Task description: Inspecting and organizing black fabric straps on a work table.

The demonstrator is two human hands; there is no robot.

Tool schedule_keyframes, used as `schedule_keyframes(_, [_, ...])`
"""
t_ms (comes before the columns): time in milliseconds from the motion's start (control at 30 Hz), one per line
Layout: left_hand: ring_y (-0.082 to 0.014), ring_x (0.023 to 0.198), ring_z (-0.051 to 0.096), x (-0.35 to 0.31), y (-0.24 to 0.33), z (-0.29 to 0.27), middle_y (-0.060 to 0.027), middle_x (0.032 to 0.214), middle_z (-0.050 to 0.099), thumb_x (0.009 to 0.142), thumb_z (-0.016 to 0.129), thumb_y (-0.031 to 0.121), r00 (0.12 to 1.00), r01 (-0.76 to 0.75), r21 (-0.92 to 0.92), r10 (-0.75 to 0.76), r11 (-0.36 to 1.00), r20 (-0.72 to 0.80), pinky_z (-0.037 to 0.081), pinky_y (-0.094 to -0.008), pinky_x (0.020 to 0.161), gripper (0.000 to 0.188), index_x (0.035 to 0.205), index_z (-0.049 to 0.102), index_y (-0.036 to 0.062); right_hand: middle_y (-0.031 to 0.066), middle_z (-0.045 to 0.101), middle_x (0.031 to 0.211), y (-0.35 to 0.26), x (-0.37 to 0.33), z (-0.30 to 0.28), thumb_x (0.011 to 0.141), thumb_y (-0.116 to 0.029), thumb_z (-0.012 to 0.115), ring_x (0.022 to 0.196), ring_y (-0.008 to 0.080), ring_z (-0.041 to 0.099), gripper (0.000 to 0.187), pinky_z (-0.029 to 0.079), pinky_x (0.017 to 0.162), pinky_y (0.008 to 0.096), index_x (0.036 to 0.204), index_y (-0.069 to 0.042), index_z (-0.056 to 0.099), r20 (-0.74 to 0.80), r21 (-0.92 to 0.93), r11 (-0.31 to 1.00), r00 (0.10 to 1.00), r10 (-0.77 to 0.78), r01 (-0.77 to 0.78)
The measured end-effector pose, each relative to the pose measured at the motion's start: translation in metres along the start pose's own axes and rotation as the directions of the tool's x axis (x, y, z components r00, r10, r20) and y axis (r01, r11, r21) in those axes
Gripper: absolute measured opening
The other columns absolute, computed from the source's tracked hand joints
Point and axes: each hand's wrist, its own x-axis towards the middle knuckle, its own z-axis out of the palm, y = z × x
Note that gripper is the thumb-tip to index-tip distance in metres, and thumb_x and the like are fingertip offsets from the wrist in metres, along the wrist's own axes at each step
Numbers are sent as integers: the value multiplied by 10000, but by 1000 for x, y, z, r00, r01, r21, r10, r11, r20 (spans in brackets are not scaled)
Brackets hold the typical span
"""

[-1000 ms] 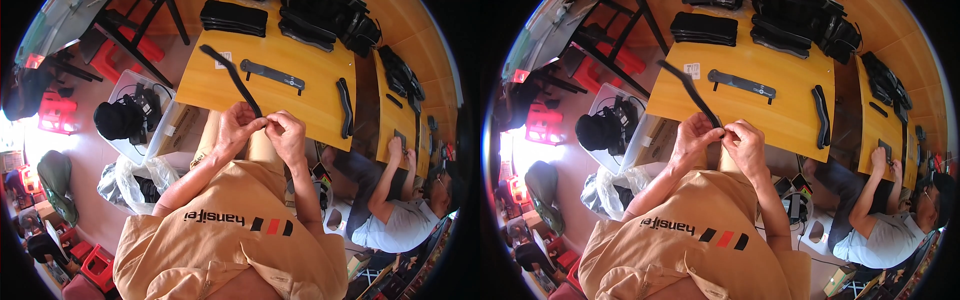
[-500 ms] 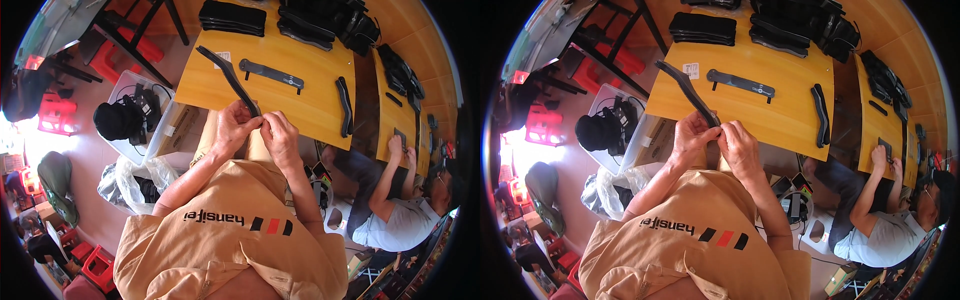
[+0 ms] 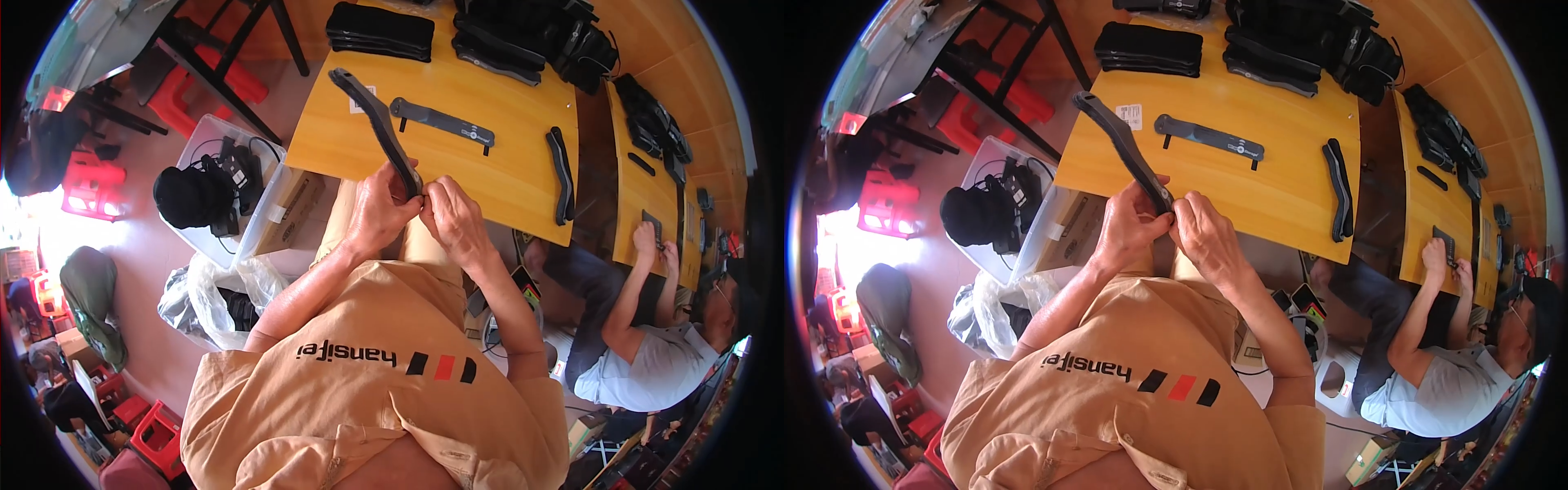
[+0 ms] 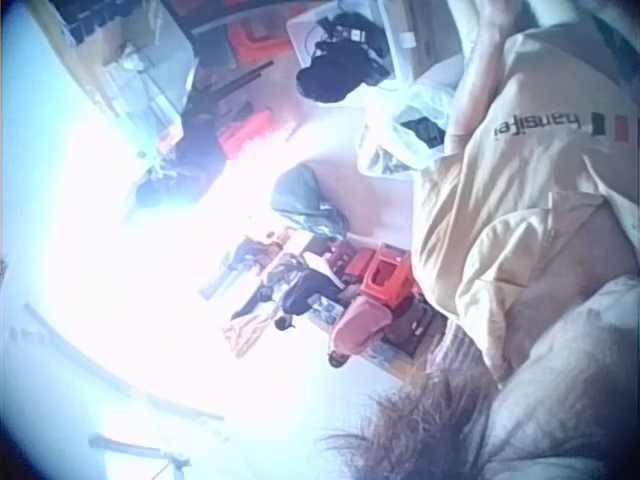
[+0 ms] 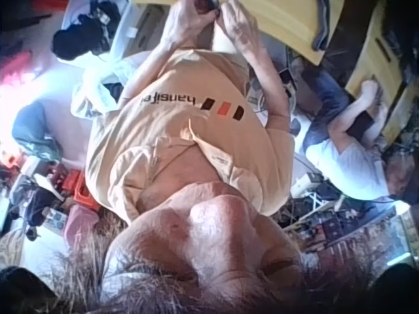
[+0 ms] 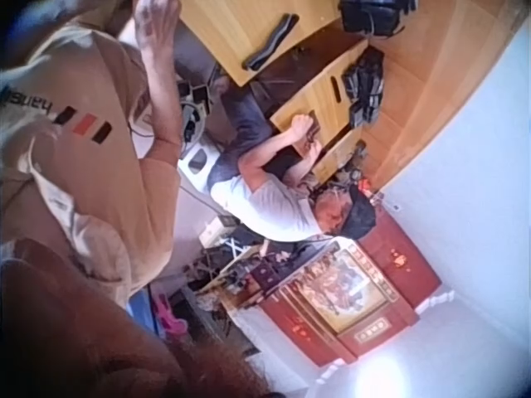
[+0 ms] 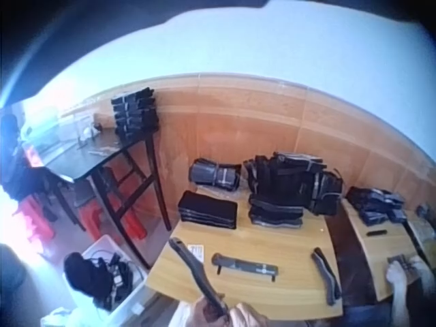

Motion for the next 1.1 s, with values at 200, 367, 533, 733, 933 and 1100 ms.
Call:
schedule_keyframes(200, [-117,724,618,4,-3,-9,-66,817,610,741,654,-13,976,217,-444,-199,870,88,546,-235,644,370,1079,518,-77,118,517,768,-3,7,0,750,47,602,646,285,564,162,449,531,362,864,-18,507,-30,293,947,988,148,-133])
schedule_keyframes(367, [-127,749,611,1,3,-13,-62,828,599,762,632,20,973,232,-435,-206,870,107,543,-254,677,356,1086,516,-73,100,577,858,-6,-1,-6,795,37,618,728,202,614,142,500,601,286,931,4,593,-28,488,846,965,259,-213])
schedule_keyframes(533, [-137,762,617,3,6,-11,-70,832,604,759,638,27,963,264,-424,-212,866,167,545,-257,675,347,1073,527,-70,60,600,896,7,-6,-3,776,16,672,803,139,623,184,540,715,242,954,11,627,140,780,521,909,393,-346])
schedule_keyframes(733, [-143,761,620,2,9,-12,-75,848,606,768,634,13,947,297,-400,-215,867,238,546,-258,683,333,1074,535,-70,59,577,857,9,-16,3,779,21,667,778,120,602,137,530,696,236,906,27,615,220,871,305,861,459,-386])
schedule_keyframes(933, [-138,796,615,1,2,-12,-69,878,594,760,630,-9,945,299,-378,-217,876,246,551,-268,699,363,1104,528,-68,92,545,814,-7,-15,8,803,7,631,694,166,576,81,495,614,262,830,15,555,12,694,644,900,436,-322])
schedule_keyframes(1100, [-140,813,614,4,-7,-15,-71,893,596,758,606,-27,910,354,-402,-211,845,358,559,-272,695,378,1123,523,-77,120,533,930,-16,-15,7,691,96,622,844,317,525,248,452,694,388,902,3,532,-246,10,1000,969,8,-5])
